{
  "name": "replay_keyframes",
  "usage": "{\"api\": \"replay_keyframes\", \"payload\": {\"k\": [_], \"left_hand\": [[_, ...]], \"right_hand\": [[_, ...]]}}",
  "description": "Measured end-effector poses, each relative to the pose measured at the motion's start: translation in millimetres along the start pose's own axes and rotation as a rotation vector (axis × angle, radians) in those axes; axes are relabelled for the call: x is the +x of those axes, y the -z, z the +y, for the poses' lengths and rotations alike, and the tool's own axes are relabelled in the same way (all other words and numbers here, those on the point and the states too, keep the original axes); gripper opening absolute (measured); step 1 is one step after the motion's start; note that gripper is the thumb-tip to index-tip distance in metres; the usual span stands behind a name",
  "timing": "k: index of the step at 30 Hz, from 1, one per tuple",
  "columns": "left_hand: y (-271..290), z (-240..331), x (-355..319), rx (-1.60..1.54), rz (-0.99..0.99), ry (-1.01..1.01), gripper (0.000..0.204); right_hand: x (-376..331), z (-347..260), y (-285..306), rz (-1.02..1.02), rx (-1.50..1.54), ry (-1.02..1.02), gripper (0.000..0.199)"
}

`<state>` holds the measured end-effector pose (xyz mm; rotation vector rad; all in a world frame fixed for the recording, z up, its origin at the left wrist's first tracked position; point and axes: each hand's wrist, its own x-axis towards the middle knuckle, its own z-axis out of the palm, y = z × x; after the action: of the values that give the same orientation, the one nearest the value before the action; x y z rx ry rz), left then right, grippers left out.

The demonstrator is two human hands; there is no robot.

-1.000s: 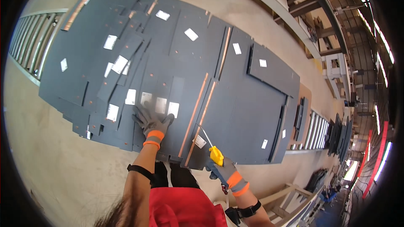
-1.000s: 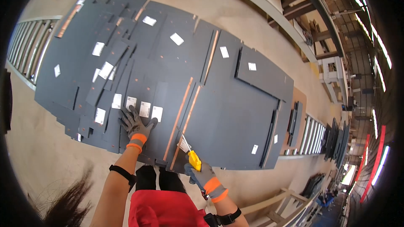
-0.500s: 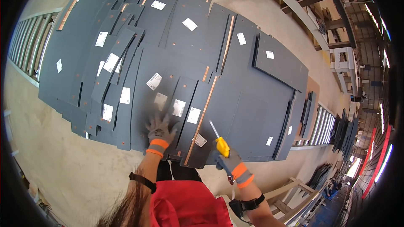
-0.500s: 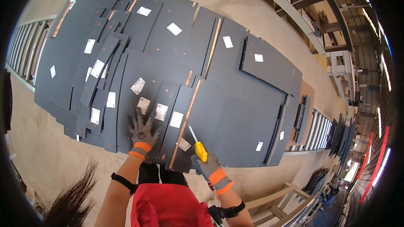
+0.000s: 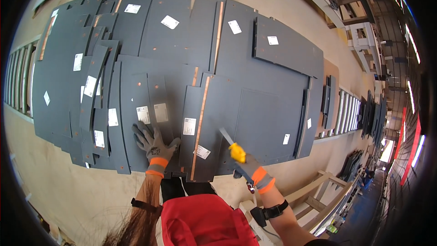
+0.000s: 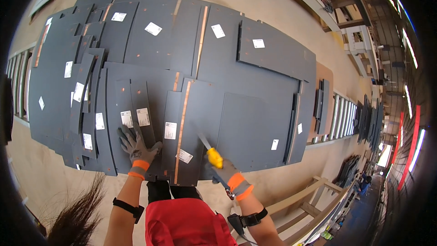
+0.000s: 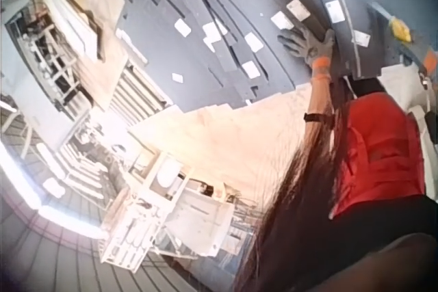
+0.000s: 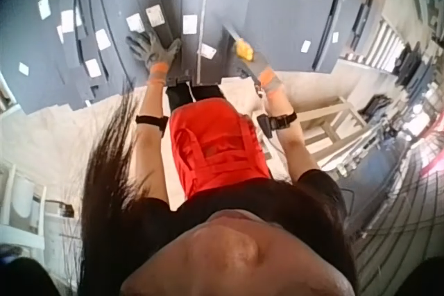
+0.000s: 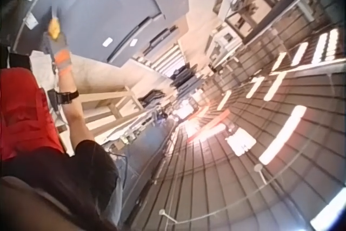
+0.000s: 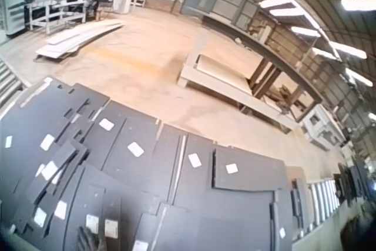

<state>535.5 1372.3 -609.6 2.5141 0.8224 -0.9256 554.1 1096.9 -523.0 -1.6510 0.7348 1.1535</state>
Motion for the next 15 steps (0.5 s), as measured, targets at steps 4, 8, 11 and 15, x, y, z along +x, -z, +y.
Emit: {"api": "replay_keyframes", "payload": {"k": [4,8,11,15], "left_hand": [[-12,-4,-5,-0.045,0.163,-0.105,0.097],[-27,33,-32,0.053,0.076,-0.207,0.09],[-55,76,-48,0.075,0.037,-0.6,0.084],[-126,100,-34,-0.074,-0.105,-0.61,0.082]], "right_hand": [[3,10,1,0.031,0.128,0.072,0.021],[13,21,13,0.135,0.088,0.008,0.022],[8,25,4,0.095,0.147,-0.004,0.031],[-3,27,17,0.094,0.359,0.062,0.039]]}}
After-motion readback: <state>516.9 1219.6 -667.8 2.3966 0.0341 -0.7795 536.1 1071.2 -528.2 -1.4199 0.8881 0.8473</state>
